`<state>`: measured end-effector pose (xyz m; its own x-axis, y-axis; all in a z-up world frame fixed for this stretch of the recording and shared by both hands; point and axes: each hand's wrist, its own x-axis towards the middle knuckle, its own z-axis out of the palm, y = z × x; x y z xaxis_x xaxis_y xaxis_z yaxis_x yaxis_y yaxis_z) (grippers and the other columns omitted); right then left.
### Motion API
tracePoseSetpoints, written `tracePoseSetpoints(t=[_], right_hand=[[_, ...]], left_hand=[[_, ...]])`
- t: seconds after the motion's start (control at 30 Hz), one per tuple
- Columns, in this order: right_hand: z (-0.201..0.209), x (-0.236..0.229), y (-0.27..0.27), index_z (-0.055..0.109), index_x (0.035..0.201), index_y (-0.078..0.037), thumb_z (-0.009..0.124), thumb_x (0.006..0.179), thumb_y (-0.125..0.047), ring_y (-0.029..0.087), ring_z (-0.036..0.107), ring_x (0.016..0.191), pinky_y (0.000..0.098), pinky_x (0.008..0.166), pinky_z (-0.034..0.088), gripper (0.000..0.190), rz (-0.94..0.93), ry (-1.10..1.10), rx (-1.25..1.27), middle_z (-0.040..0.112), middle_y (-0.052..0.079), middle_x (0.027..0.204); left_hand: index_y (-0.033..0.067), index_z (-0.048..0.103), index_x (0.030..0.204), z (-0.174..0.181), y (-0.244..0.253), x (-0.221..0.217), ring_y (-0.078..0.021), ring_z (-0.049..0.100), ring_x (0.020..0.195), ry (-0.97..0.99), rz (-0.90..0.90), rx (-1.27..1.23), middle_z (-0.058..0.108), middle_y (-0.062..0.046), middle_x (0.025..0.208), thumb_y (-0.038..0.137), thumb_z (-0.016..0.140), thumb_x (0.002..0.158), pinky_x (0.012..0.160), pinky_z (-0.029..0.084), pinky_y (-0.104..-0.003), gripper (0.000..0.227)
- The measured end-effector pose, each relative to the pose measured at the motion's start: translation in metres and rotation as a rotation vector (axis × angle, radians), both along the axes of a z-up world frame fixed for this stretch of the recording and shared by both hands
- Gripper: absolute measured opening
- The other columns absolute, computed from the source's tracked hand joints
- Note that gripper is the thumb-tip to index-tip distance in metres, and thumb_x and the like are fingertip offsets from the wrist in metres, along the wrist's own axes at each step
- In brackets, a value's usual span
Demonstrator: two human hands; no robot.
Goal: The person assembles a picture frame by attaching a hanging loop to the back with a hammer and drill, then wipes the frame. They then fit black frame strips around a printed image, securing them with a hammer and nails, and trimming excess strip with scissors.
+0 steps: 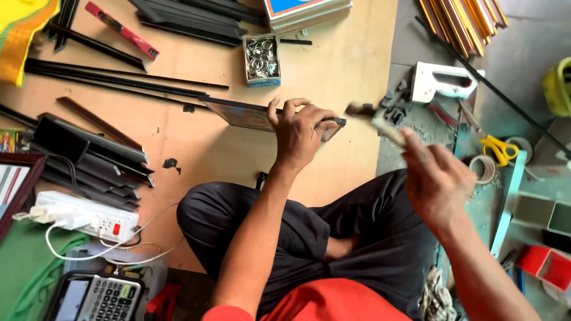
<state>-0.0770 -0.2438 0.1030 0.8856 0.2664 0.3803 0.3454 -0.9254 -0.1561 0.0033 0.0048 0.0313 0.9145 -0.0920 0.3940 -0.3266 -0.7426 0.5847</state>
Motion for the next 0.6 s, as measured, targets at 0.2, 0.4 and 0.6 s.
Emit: tracePoseSetpoints(t=[0.2,0.4,0.6], right_hand=[[-0.07,-0.009,-0.002,0.07,0.129,-0.023,0.074,0.076,-0.014,0.023,0.064,0.075,0.0374,0.068,0.05,0.054,0.319,0.152,-0.061,0.061,0.002,0.08],[-0.029,0.007,0.037,0.069,0.122,-0.02,0.078,0.078,-0.034,0.024,0.067,0.087,0.0419,0.079,0.049,0.047,0.424,0.126,-0.051,0.067,0.0,0.088],[0.034,0.017,-0.003,0.071,0.108,0.0,0.073,0.092,-0.034,0.032,0.069,0.087,0.0416,0.081,0.055,0.037,0.317,-0.321,0.401,0.069,0.013,0.093]], left_hand=[[0.0294,0.081,0.101,0.009,0.006,0.001,-0.0199,0.059,0.108,-0.05,-0.049,0.144,0.072,0.006,0.095,0.019,0.083,0.075,0.112,0.018,-0.055,0.028],[0.0238,0.078,0.103,0.014,0.02,0.02,-0.0178,0.059,0.099,-0.032,-0.034,0.1,0.07,0.006,0.094,0.023,0.084,0.083,0.108,0.026,-0.05,0.021],[0.0136,0.073,0.114,0.043,0.062,0.005,-0.0197,0.061,0.115,-0.216,0.033,-0.316,0.073,-0.002,0.115,0.018,0.078,0.097,0.111,0.033,-0.042,0.019]])
